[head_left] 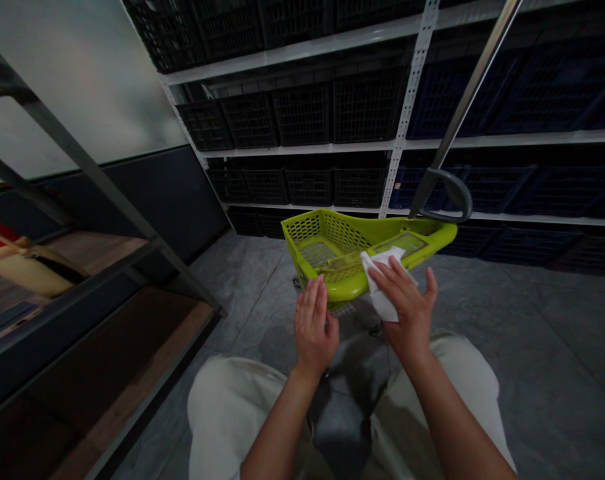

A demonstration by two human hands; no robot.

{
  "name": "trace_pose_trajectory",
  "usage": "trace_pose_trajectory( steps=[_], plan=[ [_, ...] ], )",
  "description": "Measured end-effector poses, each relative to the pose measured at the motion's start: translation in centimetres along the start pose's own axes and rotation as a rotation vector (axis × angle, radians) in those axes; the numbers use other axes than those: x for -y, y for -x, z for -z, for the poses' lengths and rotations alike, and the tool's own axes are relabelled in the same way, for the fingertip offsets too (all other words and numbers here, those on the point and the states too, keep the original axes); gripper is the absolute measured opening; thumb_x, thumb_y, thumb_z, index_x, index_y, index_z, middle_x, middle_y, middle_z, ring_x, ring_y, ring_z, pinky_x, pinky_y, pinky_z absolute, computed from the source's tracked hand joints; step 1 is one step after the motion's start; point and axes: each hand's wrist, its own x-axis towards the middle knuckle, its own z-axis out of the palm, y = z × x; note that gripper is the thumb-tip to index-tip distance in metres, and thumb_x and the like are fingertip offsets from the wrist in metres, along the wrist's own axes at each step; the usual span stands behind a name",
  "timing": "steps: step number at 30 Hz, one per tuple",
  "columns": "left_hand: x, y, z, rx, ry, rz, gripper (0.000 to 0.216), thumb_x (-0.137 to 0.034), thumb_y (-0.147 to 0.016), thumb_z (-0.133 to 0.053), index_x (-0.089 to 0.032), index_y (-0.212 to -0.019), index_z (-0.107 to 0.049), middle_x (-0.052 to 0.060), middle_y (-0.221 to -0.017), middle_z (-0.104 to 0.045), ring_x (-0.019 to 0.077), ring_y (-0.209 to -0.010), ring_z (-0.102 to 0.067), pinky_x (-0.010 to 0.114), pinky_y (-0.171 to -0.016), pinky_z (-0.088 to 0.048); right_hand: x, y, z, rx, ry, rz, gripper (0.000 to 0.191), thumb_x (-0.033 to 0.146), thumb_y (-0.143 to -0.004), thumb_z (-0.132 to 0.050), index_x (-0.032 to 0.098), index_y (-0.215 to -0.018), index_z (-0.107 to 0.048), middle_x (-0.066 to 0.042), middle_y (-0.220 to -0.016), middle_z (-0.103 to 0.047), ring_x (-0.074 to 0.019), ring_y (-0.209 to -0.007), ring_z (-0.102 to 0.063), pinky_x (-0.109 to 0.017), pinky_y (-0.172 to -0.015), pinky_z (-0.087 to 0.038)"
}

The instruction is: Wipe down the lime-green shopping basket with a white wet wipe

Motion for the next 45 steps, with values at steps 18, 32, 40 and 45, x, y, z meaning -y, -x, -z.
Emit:
trace_pose_trajectory(
  steps=[18,32,40,45],
  plan=[
    [-0.2,0.2,-0.2,-0.003,0.016,0.009,0.069,-0.004,-0.089,-0.044,-0.014,-0.155,-0.024,0.016,-0.149,-0.049,0.0191,-0.147,-0.032,0.04,-0.118,-0.032,1.3,-0.6,1.0,0.096,0.024,-0.052,0.052,0.009,-0.086,-0.043,0.028,-0.133,-0.053,-0.003,-0.137,-0.062,-0.0216,-0.135,-0.051,-0.051,-0.122,0.0],
    [-0.1,0.2,0.0,0.008,0.011,0.01,0.07,-0.004,-0.089,-0.043,-0.015,-0.155,-0.023,0.016,-0.149,-0.049,0.0188,-0.148,-0.032,0.04,-0.118,-0.032,1.1,0.1,0.3,0.041,0.043,-0.078,0.055,0.012,-0.088,-0.041,0.03,-0.14,-0.048,-0.002,-0.139,-0.06,-0.0206,-0.137,-0.048,-0.052,-0.122,-0.001],
    [0.3,0.4,0.1,-0.015,0.025,-0.018,0.063,-0.012,-0.093,-0.045,-0.015,-0.154,-0.026,0.017,-0.15,-0.048,0.0205,-0.147,-0.034,0.041,-0.117,-0.035,4.0,1.8,-1.1,0.114,-0.089,0.183,0.051,0.016,-0.093,-0.039,0.025,-0.143,-0.045,-0.006,-0.141,-0.059,-0.0168,-0.137,-0.048,-0.046,-0.124,-0.005],
    [0.1,0.0,0.0,0.005,-0.003,0.0,0.068,-0.005,-0.09,-0.043,-0.015,-0.154,-0.024,0.016,-0.147,-0.051,0.0196,-0.147,-0.034,0.041,-0.117,-0.034,0.6,2.0,-1.0,-0.039,0.025,0.005,0.05,0.018,-0.096,-0.039,0.03,-0.145,-0.044,-0.006,-0.142,-0.058,-0.019,-0.137,-0.049,-0.05,-0.123,-0.005]
  ],
)
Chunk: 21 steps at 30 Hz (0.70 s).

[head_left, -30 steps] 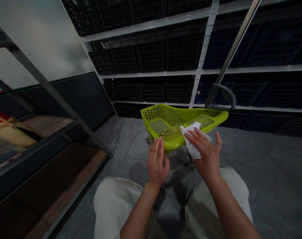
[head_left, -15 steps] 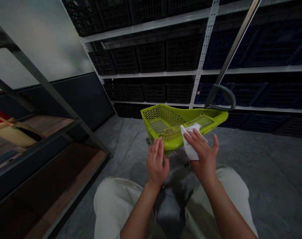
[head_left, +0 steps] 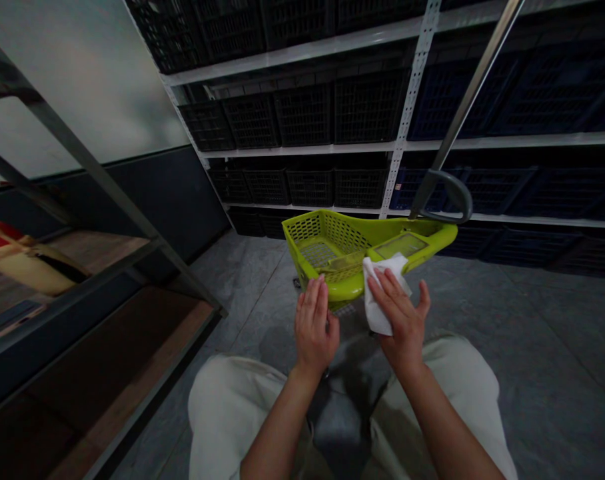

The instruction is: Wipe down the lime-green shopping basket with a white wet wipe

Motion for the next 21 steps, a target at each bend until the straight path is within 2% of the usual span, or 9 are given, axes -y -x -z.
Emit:
trace_pose_trajectory(
  steps=[3,8,11,16,18,21],
  plan=[
    [-0.2,0.0,0.0,-0.01,0.007,0.015,0.068,-0.006,-0.091,-0.043,-0.016,-0.155,-0.023,0.016,-0.148,-0.051,0.0194,-0.146,-0.035,0.041,-0.116,-0.035,0.7,0.1,-0.3,-0.045,0.015,-0.062,0.049,0.019,-0.097,-0.04,0.029,-0.145,-0.043,-0.008,-0.141,-0.058,-0.0194,-0.137,-0.049,-0.051,-0.122,-0.007],
    [-0.1,0.2,0.1,-0.02,0.032,-0.016,0.062,-0.012,-0.094,-0.043,-0.015,-0.154,-0.026,0.017,-0.15,-0.048,0.021,-0.147,-0.034,0.042,-0.116,-0.036,3.5,0.6,-1.0,0.058,-0.126,0.154,0.049,0.016,-0.098,-0.036,0.026,-0.145,-0.043,-0.007,-0.137,-0.062,-0.0164,-0.138,-0.047,-0.048,-0.123,-0.011],
    [0.1,0.2,0.1,-0.012,0.015,-0.008,0.064,-0.009,-0.093,-0.043,-0.015,-0.154,-0.026,0.017,-0.148,-0.05,0.0204,-0.146,-0.035,0.041,-0.116,-0.035,2.2,0.8,-1.1,0.034,-0.093,0.162,0.05,0.017,-0.097,-0.037,0.027,-0.146,-0.042,-0.006,-0.138,-0.061,-0.0167,-0.137,-0.049,-0.048,-0.123,-0.01],
    [0.0,0.1,0.0,0.004,0.006,0.011,0.069,-0.004,-0.089,-0.043,-0.016,-0.155,-0.024,0.014,-0.148,-0.051,0.0201,-0.146,-0.035,0.041,-0.117,-0.034,-1.0,0.5,-0.9,-0.097,0.04,-0.043,0.053,0.017,-0.096,-0.043,0.032,-0.147,-0.041,-0.007,-0.143,-0.056,-0.0216,-0.138,-0.048,-0.054,-0.121,-0.012],
    [-0.1,0.1,0.0,-0.003,0.01,0.019,0.069,-0.005,-0.09,-0.043,-0.016,-0.155,-0.023,0.014,-0.149,-0.05,0.0201,-0.146,-0.035,0.042,-0.117,-0.035,-0.5,0.5,-1.0,-0.097,0.034,-0.053,0.052,0.017,-0.097,-0.043,0.031,-0.147,-0.041,-0.008,-0.143,-0.056,-0.0221,-0.139,-0.047,-0.055,-0.121,-0.012],
    [-0.2,0.2,-0.1,-0.007,0.021,0.018,0.066,-0.008,-0.092,-0.043,-0.016,-0.155,-0.024,0.016,-0.149,-0.049,0.0201,-0.147,-0.034,0.041,-0.116,-0.036,1.6,0.5,-1.3,-0.017,-0.06,0.063,0.051,0.016,-0.097,-0.038,0.027,-0.147,-0.041,-0.009,-0.14,-0.059,-0.0194,-0.139,-0.046,-0.052,-0.122,-0.014]
  ],
)
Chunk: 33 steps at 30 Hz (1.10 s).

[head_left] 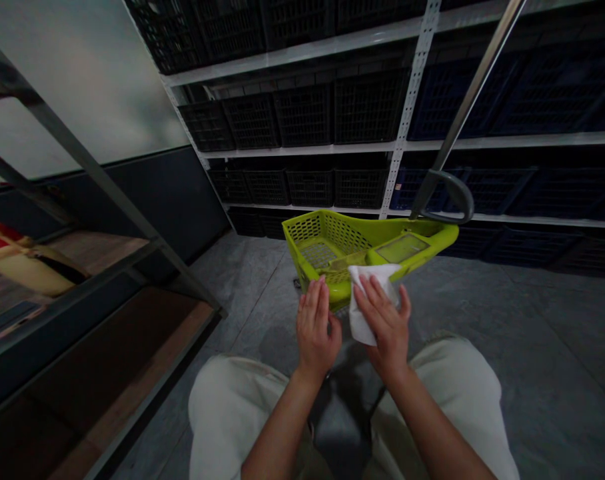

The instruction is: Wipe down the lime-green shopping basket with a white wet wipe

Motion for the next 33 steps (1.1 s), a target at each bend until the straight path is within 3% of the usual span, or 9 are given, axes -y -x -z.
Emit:
trace_pose_trajectory(
  steps=[5,11,14,19,23,28,30,33],
  plan=[
    [0.3,0.1,0.0,-0.002,0.001,-0.025,0.063,-0.012,-0.094,-0.044,-0.015,-0.154,-0.025,0.017,-0.149,-0.048,0.0215,-0.146,-0.035,0.042,-0.116,-0.036,0.8,0.3,0.0,0.077,-0.067,0.112,0.047,0.017,-0.098,-0.036,0.027,-0.143,-0.045,-0.007,-0.136,-0.062,-0.0168,-0.138,-0.047,-0.049,-0.123,-0.012],
    [0.3,0.0,0.1,0.014,-0.022,-0.012,0.068,-0.006,-0.09,-0.043,-0.016,-0.155,-0.024,0.015,-0.149,-0.05,0.0208,-0.146,-0.035,0.042,-0.117,-0.034,-2.6,0.1,0.9,-0.068,0.074,-0.108,0.047,0.02,-0.098,-0.042,0.032,-0.143,-0.046,-0.007,-0.141,-0.059,-0.0207,-0.138,-0.047,-0.053,-0.121,-0.014],
    [0.0,0.0,0.0,0.007,-0.016,-0.002,0.068,-0.006,-0.09,-0.042,-0.016,-0.155,-0.023,0.016,-0.149,-0.049,0.0199,-0.147,-0.034,0.042,-0.117,-0.035,-1.4,-0.5,0.8,-0.056,0.054,-0.127,0.045,0.021,-0.098,-0.041,0.03,-0.142,-0.047,-0.007,-0.141,-0.058,-0.0207,-0.139,-0.047,-0.053,-0.121,-0.011],
    [0.1,0.2,0.0,-0.014,0.011,-0.036,0.062,-0.015,-0.094,-0.042,-0.015,-0.154,-0.024,0.018,-0.151,-0.046,0.0214,-0.146,-0.035,0.042,-0.116,-0.036,2.3,-1.8,0.7,0.135,-0.113,0.019,0.045,0.021,-0.097,-0.039,0.027,-0.142,-0.046,-0.006,-0.14,-0.06,-0.0175,-0.138,-0.048,-0.047,-0.123,-0.006],
    [0.4,0.0,0.2,0.008,-0.021,-0.029,0.065,-0.011,-0.093,-0.043,-0.015,-0.155,-0.024,0.017,-0.15,-0.048,0.0211,-0.146,-0.035,0.042,-0.116,-0.037,1.2,-2.4,1.4,0.181,-0.107,0.021,0.045,0.019,-0.094,-0.042,0.029,-0.138,-0.05,-0.002,-0.138,-0.062,-0.0178,-0.135,-0.051,-0.047,-0.123,-0.002],
    [0.1,-0.2,0.3,0.029,-0.015,-0.018,0.069,-0.005,-0.09,-0.042,-0.016,-0.155,-0.022,0.015,-0.149,-0.049,0.0205,-0.147,-0.034,0.044,-0.116,-0.036,-1.4,-2.9,2.0,0.081,0.019,-0.126,0.047,0.016,-0.089,-0.044,0.03,-0.132,-0.055,-0.002,-0.133,-0.065,-0.0225,-0.135,-0.051,-0.053,-0.121,-0.001],
    [-0.1,-0.1,0.2,0.03,-0.004,-0.003,0.069,-0.006,-0.09,-0.042,-0.017,-0.155,-0.022,0.015,-0.151,-0.047,0.0206,-0.147,-0.033,0.044,-0.117,-0.035,-0.8,-3.1,1.9,0.069,0.028,-0.145,0.048,0.016,-0.088,-0.043,0.03,-0.133,-0.054,-0.002,-0.133,-0.065,-0.0226,-0.134,-0.052,-0.053,-0.121,0.0],
    [-0.2,0.1,0.1,0.029,0.014,0.005,0.066,-0.01,-0.093,-0.043,-0.016,-0.155,-0.022,0.016,-0.152,-0.046,0.0208,-0.148,-0.032,0.043,-0.117,-0.036,1.2,-3.2,1.5,0.157,-0.048,-0.101,0.05,0.016,-0.089,-0.044,0.03,-0.136,-0.051,-0.003,-0.135,-0.064,-0.0203,-0.132,-0.053,-0.05,-0.122,-0.001]
  ],
)
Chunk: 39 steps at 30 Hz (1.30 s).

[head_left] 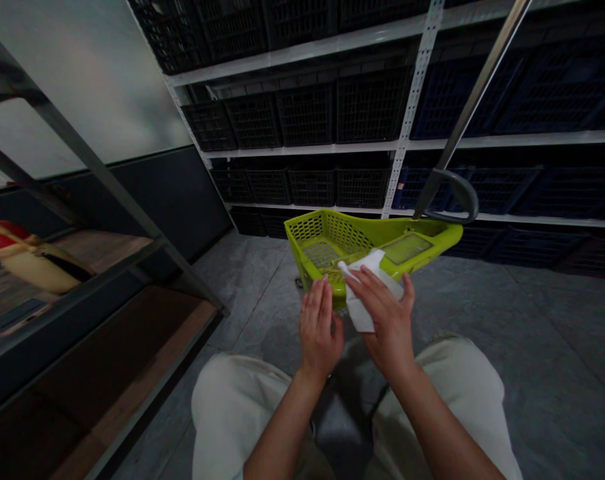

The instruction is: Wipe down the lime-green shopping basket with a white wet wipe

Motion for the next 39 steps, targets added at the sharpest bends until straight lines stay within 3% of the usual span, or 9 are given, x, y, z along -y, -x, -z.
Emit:
trace_pose_trajectory(
  steps=[3,6,12,16,22,28,33,39],
  plan=[
    [0.2,0.1,0.0,-0.011,-0.002,-0.014,0.064,-0.013,-0.094,-0.044,-0.016,-0.155,-0.023,0.016,-0.152,-0.046,0.0208,-0.147,-0.033,0.043,-0.117,-0.036,0.9,0.1,-0.1,0.08,-0.054,0.085,0.051,0.017,-0.09,-0.044,0.03,-0.139,-0.048,-0.002,-0.138,-0.062,-0.0185,-0.133,-0.053,-0.047,-0.123,0.001],
    [0.5,0.0,0.2,-0.006,-0.026,-0.023,0.065,-0.008,-0.093,-0.041,-0.016,-0.155,-0.023,0.016,-0.151,-0.047,0.0205,-0.147,-0.033,0.043,-0.117,-0.035,-0.5,0.1,0.4,0.102,-0.047,0.136,0.052,0.014,-0.089,-0.042,0.03,-0.138,-0.048,-0.002,-0.14,-0.06,-0.0181,-0.133,-0.052,-0.048,-0.123,0.002],
    [0.5,-0.2,0.4,0.003,-0.034,-0.036,0.071,-0.004,-0.089,-0.042,-0.016,-0.155,-0.022,0.014,-0.149,-0.05,0.0198,-0.147,-0.034,0.042,-0.118,-0.034,-4.1,-0.4,1.5,0.007,0.076,0.038,0.049,0.011,-0.087,-0.043,0.03,-0.132,-0.054,-0.002,-0.135,-0.064,-0.0215,-0.133,-0.053,-0.053,-0.122,0.001],
    [0.1,-0.1,0.3,0.009,-0.019,-0.002,0.07,-0.006,-0.09,-0.042,-0.016,-0.156,-0.021,0.015,-0.152,-0.046,0.021,-0.148,-0.032,0.044,-0.118,-0.034,-2.1,-0.4,1.0,-0.006,0.092,-0.019,0.049,0.012,-0.087,-0.044,0.028,-0.131,-0.054,-0.002,-0.137,-0.063,-0.0204,-0.134,-0.052,-0.051,-0.122,0.001],
    [0.1,-0.1,0.2,-0.003,0.006,-0.04,0.065,-0.016,-0.095,-0.042,-0.015,-0.155,-0.021,0.016,-0.154,-0.042,0.0203,-0.148,-0.03,0.041,-0.118,-0.033,1.7,0.0,-0.2,0.062,-0.085,0.071,0.049,0.014,-0.089,-0.042,0.028,-0.135,-0.051,-0.002,-0.137,-0.062,-0.0166,-0.132,-0.054,-0.046,-0.123,0.0],
    [0.6,-0.2,0.3,-0.004,-0.041,-0.04,0.069,-0.005,-0.09,-0.043,-0.015,-0.155,-0.024,0.015,-0.149,-0.05,0.0191,-0.147,-0.034,0.039,-0.118,-0.033,-1.5,0.2,1.0,0.1,-0.031,0.134,0.053,0.011,-0.089,-0.042,0.03,-0.138,-0.049,-0.001,-0.141,-0.059,-0.0182,-0.133,-0.053,-0.049,-0.123,0.002],
    [0.8,-0.1,0.4,-0.013,-0.031,-0.051,0.072,-0.002,-0.087,-0.044,-0.015,-0.155,-0.023,0.015,-0.148,-0.051,0.019,-0.147,-0.033,0.039,-0.119,-0.032,-4.3,0.0,1.8,0.012,0.097,0.045,0.049,0.012,-0.089,-0.046,0.029,-0.134,-0.053,-0.002,-0.137,-0.062,-0.0218,-0.135,-0.051,-0.051,-0.122,-0.001],
    [0.3,-0.2,0.4,-0.023,-0.008,-0.007,0.068,-0.006,-0.09,-0.043,-0.015,-0.155,-0.023,0.016,-0.149,-0.049,0.02,-0.147,-0.034,0.041,-0.118,-0.033,-1.0,0.3,0.5,-0.031,0.041,-0.003,0.048,0.014,-0.09,-0.043,0.029,-0.135,-0.051,-0.003,-0.138,-0.062,-0.0189,-0.134,-0.052,-0.047,-0.123,-0.003]
  ],
)
